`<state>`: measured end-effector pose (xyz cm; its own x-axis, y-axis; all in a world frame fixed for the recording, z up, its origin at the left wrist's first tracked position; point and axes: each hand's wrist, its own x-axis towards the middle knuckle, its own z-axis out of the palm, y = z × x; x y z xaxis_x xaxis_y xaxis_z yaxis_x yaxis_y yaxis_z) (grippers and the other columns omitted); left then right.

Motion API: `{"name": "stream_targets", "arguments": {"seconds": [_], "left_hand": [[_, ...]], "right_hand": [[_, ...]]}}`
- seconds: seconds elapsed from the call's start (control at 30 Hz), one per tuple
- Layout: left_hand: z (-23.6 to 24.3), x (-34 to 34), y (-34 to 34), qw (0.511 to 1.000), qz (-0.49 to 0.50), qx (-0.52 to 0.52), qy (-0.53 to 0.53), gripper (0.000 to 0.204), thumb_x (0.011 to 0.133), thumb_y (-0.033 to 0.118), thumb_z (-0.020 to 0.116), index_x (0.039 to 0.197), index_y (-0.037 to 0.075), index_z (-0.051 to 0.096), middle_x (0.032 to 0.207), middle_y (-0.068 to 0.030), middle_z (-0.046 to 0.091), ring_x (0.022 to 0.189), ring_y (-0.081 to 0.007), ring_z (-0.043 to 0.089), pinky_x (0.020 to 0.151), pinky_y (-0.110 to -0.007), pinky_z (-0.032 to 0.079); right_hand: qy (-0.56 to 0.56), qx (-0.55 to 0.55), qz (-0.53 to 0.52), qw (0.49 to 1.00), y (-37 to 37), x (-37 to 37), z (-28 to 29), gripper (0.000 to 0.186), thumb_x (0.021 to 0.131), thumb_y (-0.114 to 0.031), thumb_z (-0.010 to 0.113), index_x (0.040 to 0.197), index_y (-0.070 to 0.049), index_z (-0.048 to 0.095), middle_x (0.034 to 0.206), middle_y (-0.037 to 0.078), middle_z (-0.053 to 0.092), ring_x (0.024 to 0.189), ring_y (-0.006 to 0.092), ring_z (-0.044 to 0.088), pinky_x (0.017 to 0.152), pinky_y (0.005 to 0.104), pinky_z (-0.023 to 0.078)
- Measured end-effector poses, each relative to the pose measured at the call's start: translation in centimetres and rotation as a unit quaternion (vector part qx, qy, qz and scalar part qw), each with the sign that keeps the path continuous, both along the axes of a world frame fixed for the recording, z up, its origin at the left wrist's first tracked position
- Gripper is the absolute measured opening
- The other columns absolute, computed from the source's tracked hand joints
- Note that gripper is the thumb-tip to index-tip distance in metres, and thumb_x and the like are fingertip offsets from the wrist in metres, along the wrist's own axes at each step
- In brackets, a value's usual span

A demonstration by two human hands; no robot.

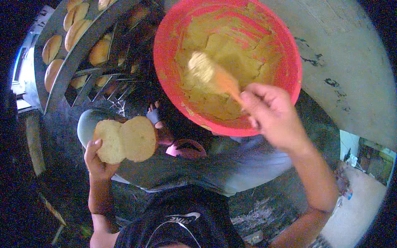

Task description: The person scoops yellow paste from a bowl using a spatula and spreads it onto sliced buns. The person places the spread-covered buns onto metal trays located on a storage rack.

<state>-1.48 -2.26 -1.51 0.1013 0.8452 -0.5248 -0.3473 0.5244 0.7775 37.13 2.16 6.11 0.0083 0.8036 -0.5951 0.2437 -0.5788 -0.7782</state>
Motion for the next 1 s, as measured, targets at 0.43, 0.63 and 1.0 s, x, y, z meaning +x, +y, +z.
{"name": "stream_targets", "arguments": {"seconds": [0.43,0.63,1.0], "left_hand": [[0.0,2.0,1.2,0.997,0.005,-0.036,-0.074,0.065,0.079,0.034,0.053,0.132,-0.002,0.044,0.128,-0.0223,0.055,0.115,-0.037,0.057,0.097,-0.049,0.048],[0.1,2.6,1.5,0.996,0.004,-0.021,-0.081,0.066,0.079,0.035,0.053,0.132,-0.002,0.044,0.127,-0.0215,0.055,0.116,-0.0365,0.057,0.099,-0.049,0.047],[1.7,2.9,1.7,0.995,0.003,0.004,-0.1,0.074,0.077,0.042,0.055,0.134,-0.004,0.042,0.133,-0.0235,0.05,0.121,-0.0371,0.053,0.102,-0.049,0.044]], "right_hand": [[-0.404,0.132,0.419,0.802,4.0,1.2,-6.6,0.014,0.079,-0.005,0.06,0.09,0.002,0.064,0.081,0.022,0.063,0.083,0.0415,0.063,0.073,0.0489,0.05],[-0.333,0.166,0.395,0.84,3.1,0.2,-5.9,0.012,0.078,-0.002,0.06,0.088,0.002,0.064,0.082,0.022,0.063,0.081,0.0404,0.063,0.071,0.0476,0.05],[0.03,0.064,0.098,0.993,0.8,-2.5,-1.3,0.018,0.092,-0.015,0.063,0.099,0.001,0.064,0.078,0.003,0.064,0.069,0.0106,0.06,0.064,0.0276,0.049]]}}
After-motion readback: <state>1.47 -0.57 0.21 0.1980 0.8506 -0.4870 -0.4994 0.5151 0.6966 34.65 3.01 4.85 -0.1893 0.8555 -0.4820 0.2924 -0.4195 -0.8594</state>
